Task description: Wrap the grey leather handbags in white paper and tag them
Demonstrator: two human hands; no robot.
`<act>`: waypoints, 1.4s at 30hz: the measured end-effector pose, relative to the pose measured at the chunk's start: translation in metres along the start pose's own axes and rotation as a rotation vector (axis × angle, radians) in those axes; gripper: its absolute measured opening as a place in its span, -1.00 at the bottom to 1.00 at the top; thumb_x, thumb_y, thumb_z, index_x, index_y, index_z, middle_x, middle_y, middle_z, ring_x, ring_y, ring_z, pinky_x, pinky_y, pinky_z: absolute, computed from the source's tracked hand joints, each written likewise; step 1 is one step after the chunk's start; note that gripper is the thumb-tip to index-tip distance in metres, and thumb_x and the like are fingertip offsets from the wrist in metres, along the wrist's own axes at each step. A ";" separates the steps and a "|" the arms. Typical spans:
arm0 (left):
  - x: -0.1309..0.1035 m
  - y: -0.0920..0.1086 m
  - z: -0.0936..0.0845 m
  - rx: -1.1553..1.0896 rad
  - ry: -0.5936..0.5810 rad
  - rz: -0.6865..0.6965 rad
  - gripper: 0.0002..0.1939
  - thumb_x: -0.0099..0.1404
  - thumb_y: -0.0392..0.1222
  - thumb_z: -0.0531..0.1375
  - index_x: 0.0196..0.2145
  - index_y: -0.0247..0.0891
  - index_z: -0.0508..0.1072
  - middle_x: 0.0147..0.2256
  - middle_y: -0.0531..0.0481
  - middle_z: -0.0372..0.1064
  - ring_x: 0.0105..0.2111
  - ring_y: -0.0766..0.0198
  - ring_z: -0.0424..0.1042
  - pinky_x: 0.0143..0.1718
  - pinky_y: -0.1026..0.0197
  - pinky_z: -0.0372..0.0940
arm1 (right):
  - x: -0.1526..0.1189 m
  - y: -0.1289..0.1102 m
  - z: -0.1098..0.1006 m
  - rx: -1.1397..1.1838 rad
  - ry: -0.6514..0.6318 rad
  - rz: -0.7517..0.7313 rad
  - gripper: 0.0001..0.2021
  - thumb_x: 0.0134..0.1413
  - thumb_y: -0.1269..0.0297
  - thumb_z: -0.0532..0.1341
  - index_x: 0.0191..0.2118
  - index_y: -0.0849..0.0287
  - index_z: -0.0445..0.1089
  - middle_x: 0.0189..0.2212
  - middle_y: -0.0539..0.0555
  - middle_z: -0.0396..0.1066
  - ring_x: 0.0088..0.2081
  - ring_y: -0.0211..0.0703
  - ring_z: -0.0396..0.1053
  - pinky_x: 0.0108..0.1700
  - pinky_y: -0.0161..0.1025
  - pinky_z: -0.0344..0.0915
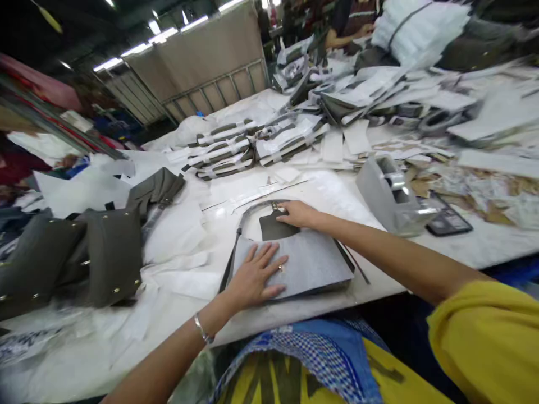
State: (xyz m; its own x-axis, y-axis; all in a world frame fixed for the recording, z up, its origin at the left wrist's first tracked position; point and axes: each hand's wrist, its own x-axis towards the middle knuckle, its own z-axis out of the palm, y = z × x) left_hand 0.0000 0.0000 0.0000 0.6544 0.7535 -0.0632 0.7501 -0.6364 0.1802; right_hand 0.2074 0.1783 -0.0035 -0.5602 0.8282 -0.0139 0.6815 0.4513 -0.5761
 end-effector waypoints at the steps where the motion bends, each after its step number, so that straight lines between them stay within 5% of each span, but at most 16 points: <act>1: 0.000 0.000 0.000 0.008 0.007 0.004 -0.29 0.38 0.33 -0.03 0.35 -0.03 0.05 0.40 -0.16 -0.21 0.38 -0.08 -0.16 0.34 -0.28 -0.23 | -0.001 -0.004 -0.004 -0.005 0.013 0.021 -0.57 0.10 0.21 0.30 0.09 0.25 0.46 -0.13 0.17 0.55 -0.08 0.09 0.48 -0.03 -0.16 0.35; 4: -0.001 0.001 0.000 0.019 0.040 0.014 -0.29 0.38 0.31 0.00 0.34 -0.05 0.08 0.39 -0.18 -0.16 0.37 -0.08 -0.12 0.34 -0.26 -0.20 | -0.016 -0.017 -0.013 0.001 0.035 -0.022 -0.57 0.14 0.24 0.27 0.13 0.13 0.43 -0.16 0.07 0.56 -0.10 -0.02 0.48 -0.01 -0.22 0.35; 8: -0.003 0.001 0.001 -0.002 0.111 0.026 -0.31 0.37 0.29 0.04 0.33 -0.06 0.12 0.38 -0.18 -0.08 0.36 -0.09 -0.08 0.33 -0.28 -0.18 | -0.071 -0.037 -0.012 0.056 0.012 -0.303 -0.63 0.24 0.30 0.16 0.14 0.03 0.42 -0.06 0.07 0.48 -0.01 -0.08 0.41 0.10 -0.17 0.30; 14: -0.003 0.000 0.007 -0.042 0.207 0.052 -0.39 0.34 0.25 0.12 0.16 -0.20 0.34 0.00 -0.16 0.42 0.12 -0.02 0.31 0.35 -0.25 -0.17 | -0.133 -0.038 0.018 -0.055 0.007 -0.495 -0.54 0.28 0.41 0.04 0.24 0.01 0.30 0.18 0.23 0.25 0.17 0.04 0.25 0.21 0.07 0.23; 19: -0.011 0.004 0.010 -0.047 0.370 0.074 -0.45 0.32 0.22 0.16 0.05 -0.26 0.41 -0.12 -0.14 0.48 -0.03 0.03 0.44 0.29 -0.23 0.04 | -0.136 -0.025 0.031 -0.173 0.002 -0.545 -0.50 0.26 0.49 0.03 0.26 0.01 0.28 0.21 0.29 0.20 0.21 0.08 0.21 0.22 0.19 0.18; 24: -0.023 0.008 0.011 -0.010 0.582 0.160 -0.54 0.35 0.03 0.23 0.09 -0.29 0.36 -0.04 -0.16 0.49 -0.04 0.12 0.48 0.08 0.04 0.37 | -0.138 -0.022 0.034 -0.233 -0.029 -0.532 -0.45 0.20 0.55 0.02 0.27 0.04 0.25 0.21 0.31 0.19 0.26 0.06 0.15 0.25 0.22 0.13; 30: -0.024 0.006 0.018 -0.060 0.543 0.427 -0.58 0.42 -0.30 0.14 0.20 -0.28 0.26 0.08 -0.11 0.43 0.14 0.21 0.37 0.17 0.11 0.36 | -0.140 -0.024 0.035 -0.264 -0.030 -0.533 -0.43 0.15 0.55 0.06 0.27 0.10 0.26 0.21 0.31 0.21 0.27 0.07 0.12 0.25 0.17 0.13; 42: -0.022 0.007 0.017 -0.180 0.520 0.361 -0.77 0.39 -0.31 0.18 0.00 -0.31 0.41 -0.05 -0.12 0.51 0.00 0.23 0.48 0.06 0.19 0.43 | -0.138 -0.032 0.034 -0.368 -0.087 -0.443 -0.40 0.15 0.53 0.10 0.29 0.02 0.23 0.23 0.28 0.19 0.21 0.12 0.21 0.18 0.11 0.21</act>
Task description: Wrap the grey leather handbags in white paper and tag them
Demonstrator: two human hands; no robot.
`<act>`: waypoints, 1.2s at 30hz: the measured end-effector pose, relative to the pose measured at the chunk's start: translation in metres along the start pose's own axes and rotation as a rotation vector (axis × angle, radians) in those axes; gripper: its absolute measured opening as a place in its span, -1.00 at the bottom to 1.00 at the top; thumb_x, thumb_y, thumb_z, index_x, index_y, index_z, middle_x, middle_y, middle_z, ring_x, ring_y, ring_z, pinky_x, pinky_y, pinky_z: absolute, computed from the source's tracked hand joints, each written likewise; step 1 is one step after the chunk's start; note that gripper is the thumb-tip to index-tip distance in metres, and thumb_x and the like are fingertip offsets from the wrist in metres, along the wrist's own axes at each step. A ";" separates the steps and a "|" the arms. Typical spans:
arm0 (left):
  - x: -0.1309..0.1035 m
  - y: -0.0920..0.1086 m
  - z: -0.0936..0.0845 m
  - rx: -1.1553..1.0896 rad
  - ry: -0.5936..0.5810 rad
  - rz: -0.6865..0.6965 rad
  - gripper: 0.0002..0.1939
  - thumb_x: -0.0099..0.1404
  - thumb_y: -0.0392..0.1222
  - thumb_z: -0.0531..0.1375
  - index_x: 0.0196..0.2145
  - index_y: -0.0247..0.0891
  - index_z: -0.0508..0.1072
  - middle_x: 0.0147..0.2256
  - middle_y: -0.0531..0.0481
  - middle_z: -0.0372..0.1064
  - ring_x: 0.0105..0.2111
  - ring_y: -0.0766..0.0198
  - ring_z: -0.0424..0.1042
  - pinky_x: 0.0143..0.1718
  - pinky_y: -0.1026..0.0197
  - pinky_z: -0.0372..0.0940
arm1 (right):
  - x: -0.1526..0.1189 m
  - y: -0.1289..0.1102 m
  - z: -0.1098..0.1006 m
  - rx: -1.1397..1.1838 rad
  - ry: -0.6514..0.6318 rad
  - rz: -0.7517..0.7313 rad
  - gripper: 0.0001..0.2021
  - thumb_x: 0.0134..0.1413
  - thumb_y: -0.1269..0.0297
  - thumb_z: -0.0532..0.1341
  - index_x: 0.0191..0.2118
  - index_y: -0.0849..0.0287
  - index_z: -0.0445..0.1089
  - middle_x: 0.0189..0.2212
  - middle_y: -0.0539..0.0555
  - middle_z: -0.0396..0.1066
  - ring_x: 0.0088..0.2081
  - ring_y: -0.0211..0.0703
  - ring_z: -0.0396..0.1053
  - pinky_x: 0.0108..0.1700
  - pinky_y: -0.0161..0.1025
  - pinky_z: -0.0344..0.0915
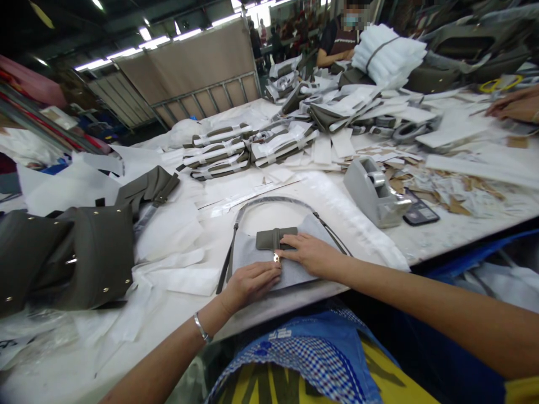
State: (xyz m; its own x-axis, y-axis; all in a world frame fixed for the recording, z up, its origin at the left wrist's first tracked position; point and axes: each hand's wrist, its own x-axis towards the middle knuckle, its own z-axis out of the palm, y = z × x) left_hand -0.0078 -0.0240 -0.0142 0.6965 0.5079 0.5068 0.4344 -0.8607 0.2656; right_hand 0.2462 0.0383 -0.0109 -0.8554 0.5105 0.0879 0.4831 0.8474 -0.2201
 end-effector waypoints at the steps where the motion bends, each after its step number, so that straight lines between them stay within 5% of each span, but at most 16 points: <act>1: -0.001 0.000 0.000 0.001 -0.001 -0.008 -0.77 0.39 -0.30 0.17 0.00 -0.30 0.41 -0.05 -0.12 0.51 -0.03 0.23 0.49 0.03 0.20 0.45 | 0.000 0.000 -0.001 0.000 0.003 0.006 -0.40 0.15 0.53 0.10 0.29 0.01 0.23 0.23 0.27 0.19 0.21 0.13 0.21 0.19 0.11 0.20; 12: 0.019 0.015 -0.016 -0.042 -0.256 -0.105 -0.75 0.41 -0.26 0.05 -0.01 -0.28 0.40 -0.07 -0.13 0.51 -0.09 0.17 0.48 -0.03 0.12 0.44 | 0.006 -0.011 -0.007 -0.098 0.052 -0.025 -0.63 0.20 0.42 0.16 0.12 0.14 0.40 0.04 0.30 0.35 0.09 0.17 0.28 0.18 0.24 0.13; 16: 0.018 0.017 -0.015 -0.077 -0.205 -0.111 -0.77 0.38 -0.29 0.06 -0.05 -0.27 0.41 -0.10 -0.11 0.51 -0.11 0.18 0.49 -0.03 0.14 0.43 | 0.015 -0.012 -0.010 -0.015 0.121 -0.104 -0.76 0.25 0.41 0.16 -0.01 0.14 0.46 -0.18 0.15 0.45 -0.10 -0.03 0.34 0.15 0.11 0.16; 20: 0.013 0.015 -0.010 -0.102 -0.128 -0.109 -0.72 0.33 -0.31 0.09 -0.02 -0.29 0.41 -0.11 -0.13 0.52 -0.11 0.16 0.50 -0.04 0.14 0.45 | 0.029 -0.007 -0.014 0.150 0.064 -0.198 -0.88 0.27 0.42 0.18 -0.25 0.17 0.49 -0.27 0.06 0.46 -0.20 -0.16 0.33 -0.17 -0.25 0.27; 24: 0.008 0.015 -0.005 -0.112 -0.049 -0.072 -0.66 0.29 -0.36 0.11 0.02 -0.31 0.39 -0.06 -0.14 0.51 -0.07 0.16 0.50 0.00 0.16 0.45 | 0.040 -0.003 -0.010 0.125 0.022 -0.208 -0.92 0.21 0.47 0.23 -0.28 0.19 0.46 -0.31 0.04 0.43 -0.22 -0.17 0.32 -0.22 -0.28 0.25; 29: 0.008 0.016 -0.003 -0.102 -0.021 -0.079 -0.62 0.26 -0.38 0.11 0.04 -0.28 0.39 -0.04 -0.13 0.51 -0.04 0.13 0.50 0.01 0.14 0.46 | 0.039 -0.013 0.000 0.029 0.025 -0.051 -0.96 0.19 0.42 0.23 -0.29 0.23 0.43 -0.33 0.10 0.42 -0.27 -0.11 0.33 -0.25 -0.24 0.25; 33: 0.012 0.016 -0.006 -0.096 -0.028 -0.084 -0.63 0.25 -0.39 0.11 0.01 -0.25 0.40 -0.10 -0.11 0.53 -0.12 0.13 0.52 -0.10 0.13 0.51 | 0.044 -0.011 -0.022 0.203 -0.038 0.033 -0.94 0.14 0.34 0.29 -0.28 0.20 0.50 -0.33 0.07 0.48 -0.27 -0.15 0.41 -0.23 -0.29 0.29; 36: 0.014 0.017 -0.009 -0.097 -0.011 -0.075 -0.63 0.22 -0.40 0.13 -0.01 -0.25 0.41 -0.11 -0.12 0.54 -0.14 0.15 0.53 -0.12 0.16 0.52 | 0.060 0.018 -0.049 0.312 -0.039 0.094 -0.86 0.24 0.24 0.23 -0.23 0.11 0.55 -0.30 0.00 0.54 -0.24 -0.21 0.46 -0.17 -0.35 0.32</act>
State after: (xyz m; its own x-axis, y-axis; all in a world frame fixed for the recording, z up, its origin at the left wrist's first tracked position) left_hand 0.0046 -0.0322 0.0048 0.6703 0.5710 0.4740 0.4284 -0.8193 0.3812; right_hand 0.2128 0.0908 0.0378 -0.8193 0.5732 0.0174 0.4846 0.7082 -0.5134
